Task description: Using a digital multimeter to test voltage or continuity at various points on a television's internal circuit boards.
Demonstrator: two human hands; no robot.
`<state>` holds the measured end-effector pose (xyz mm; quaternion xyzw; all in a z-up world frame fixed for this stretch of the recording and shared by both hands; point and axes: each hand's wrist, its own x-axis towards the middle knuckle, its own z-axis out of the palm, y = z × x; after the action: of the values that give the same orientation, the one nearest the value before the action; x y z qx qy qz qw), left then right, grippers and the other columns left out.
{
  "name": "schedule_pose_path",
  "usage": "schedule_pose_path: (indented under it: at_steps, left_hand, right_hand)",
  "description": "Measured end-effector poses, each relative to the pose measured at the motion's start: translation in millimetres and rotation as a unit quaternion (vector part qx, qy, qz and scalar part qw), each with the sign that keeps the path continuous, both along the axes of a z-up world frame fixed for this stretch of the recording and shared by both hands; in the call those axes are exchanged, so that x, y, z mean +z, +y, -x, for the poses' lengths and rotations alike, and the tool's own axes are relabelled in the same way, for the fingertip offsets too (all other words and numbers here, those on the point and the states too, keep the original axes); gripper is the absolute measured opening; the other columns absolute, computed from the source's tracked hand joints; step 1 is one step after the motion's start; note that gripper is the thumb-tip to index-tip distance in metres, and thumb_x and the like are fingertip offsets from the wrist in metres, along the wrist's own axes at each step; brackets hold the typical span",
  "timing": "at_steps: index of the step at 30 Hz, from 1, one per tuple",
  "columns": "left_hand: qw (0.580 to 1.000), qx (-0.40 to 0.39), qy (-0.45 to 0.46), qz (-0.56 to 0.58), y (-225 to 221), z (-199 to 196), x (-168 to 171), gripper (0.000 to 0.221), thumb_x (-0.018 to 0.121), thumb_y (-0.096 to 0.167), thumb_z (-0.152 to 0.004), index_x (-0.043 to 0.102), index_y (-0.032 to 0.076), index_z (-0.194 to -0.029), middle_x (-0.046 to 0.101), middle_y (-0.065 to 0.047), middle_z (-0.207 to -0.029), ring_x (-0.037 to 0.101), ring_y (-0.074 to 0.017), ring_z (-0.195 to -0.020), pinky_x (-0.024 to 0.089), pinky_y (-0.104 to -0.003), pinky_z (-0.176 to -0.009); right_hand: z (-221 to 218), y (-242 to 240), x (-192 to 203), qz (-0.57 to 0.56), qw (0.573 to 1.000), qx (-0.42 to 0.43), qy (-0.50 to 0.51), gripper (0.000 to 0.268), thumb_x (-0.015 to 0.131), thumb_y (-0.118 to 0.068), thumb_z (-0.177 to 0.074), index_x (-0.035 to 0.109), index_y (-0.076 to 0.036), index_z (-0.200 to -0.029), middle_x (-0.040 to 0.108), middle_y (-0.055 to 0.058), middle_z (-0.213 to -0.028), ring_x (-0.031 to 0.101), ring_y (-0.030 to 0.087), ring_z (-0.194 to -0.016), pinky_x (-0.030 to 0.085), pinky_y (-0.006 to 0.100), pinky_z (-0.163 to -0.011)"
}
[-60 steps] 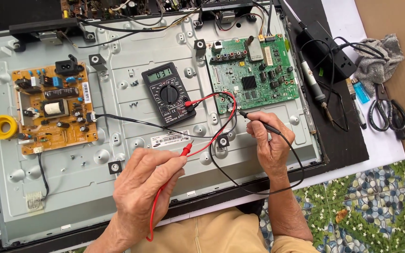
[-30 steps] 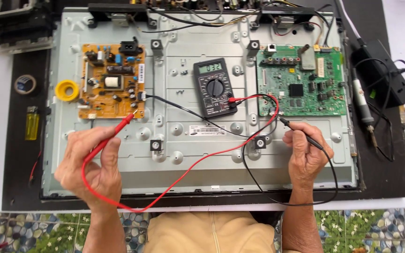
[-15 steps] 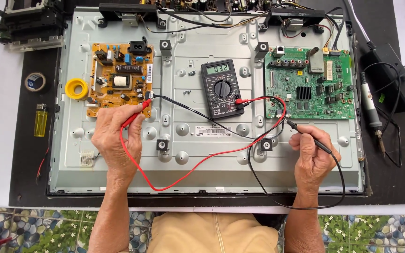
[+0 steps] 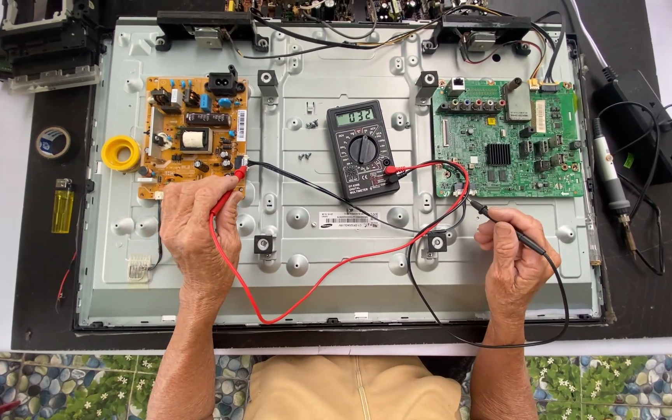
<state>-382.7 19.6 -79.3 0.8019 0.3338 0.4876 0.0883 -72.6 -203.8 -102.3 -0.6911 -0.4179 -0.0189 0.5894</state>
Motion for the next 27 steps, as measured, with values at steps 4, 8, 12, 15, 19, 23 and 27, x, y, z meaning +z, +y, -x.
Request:
schedule_pose_path:
  at_steps: [4,8,12,15,19,23,27]
  left_hand:
    - [0.999,0.013,0.034,-0.022,-1,-1,1,0.007,0.076,0.012,-0.102,0.077,0.007,-0.107,0.07,-0.008,-0.099,0.065,-0.0295,-0.095,0.052,-0.042,-0.093]
    - [0.999,0.012,0.04,-0.028,0,-1,2,0.008,0.077,0.011,-0.101,0.077,0.008,-0.108,0.071,-0.008,-0.099,0.066,-0.0297,-0.095,0.052,-0.041,-0.094]
    - [0.998,0.01,0.054,-0.037,-1,-1,5,0.007,0.075,0.012,-0.103,0.076,0.007,-0.107,0.07,-0.009,-0.098,0.065,-0.0306,-0.093,0.051,-0.042,-0.093]
    - [0.997,0.005,0.062,-0.041,-2,0,10,0.008,0.074,0.013,-0.104,0.076,0.006,-0.107,0.07,-0.01,-0.098,0.065,-0.0328,-0.092,0.051,-0.044,-0.092]
    - [0.997,-0.017,0.07,-0.039,-4,1,12,0.011,0.072,0.013,-0.11,0.076,0.003,-0.111,0.07,-0.014,-0.102,0.064,-0.0374,-0.094,0.05,-0.046,-0.094]
    - [0.994,-0.019,0.094,-0.047,-7,-1,14,0.009,0.073,0.001,-0.112,0.073,-0.007,-0.115,0.073,-0.021,-0.108,0.061,-0.0365,-0.094,0.048,-0.045,-0.089]
    - [0.994,-0.019,0.1,-0.05,-5,3,11,0.011,0.076,0.002,-0.111,0.074,-0.008,-0.117,0.073,-0.021,-0.109,0.064,-0.0348,-0.096,0.049,-0.045,-0.09]
  right_hand:
    - [0,1,2,-0.002,1.0,0.0,0.001,0.022,0.058,-0.009,-0.112,0.071,0.006,-0.105,0.069,0.019,-0.076,0.067,0.02,-0.065,0.059,0.031,-0.063]
    - [1,1,2,-0.003,1.0,-0.003,0.004,0.021,0.059,-0.008,-0.112,0.072,0.007,-0.105,0.069,0.019,-0.075,0.067,0.02,-0.064,0.059,0.031,-0.063]
    - [1,2,2,-0.011,1.0,0.0,0.003,0.02,0.059,-0.008,-0.111,0.072,0.007,-0.104,0.069,0.018,-0.074,0.066,0.02,-0.063,0.059,0.03,-0.061]
    - [3,5,5,-0.018,1.0,0.002,0.003,0.02,0.06,-0.008,-0.11,0.072,0.007,-0.103,0.068,0.018,-0.073,0.066,0.02,-0.062,0.059,0.03,-0.06]
    - [6,8,13,-0.026,1.0,-0.008,0.001,0.019,0.061,-0.008,-0.107,0.072,0.006,-0.1,0.069,0.017,-0.071,0.068,0.02,-0.06,0.059,0.03,-0.057]
    - [6,-2,13,0.037,0.999,0.009,0.005,0.023,0.05,-0.01,-0.111,0.067,0.007,-0.115,0.067,0.016,-0.101,0.072,0.02,-0.075,0.063,0.028,-0.064]
    - [8,0,16,0.038,0.999,0.012,0.005,0.023,0.052,-0.011,-0.11,0.067,0.006,-0.113,0.067,0.016,-0.098,0.072,0.02,-0.074,0.064,0.027,-0.064]
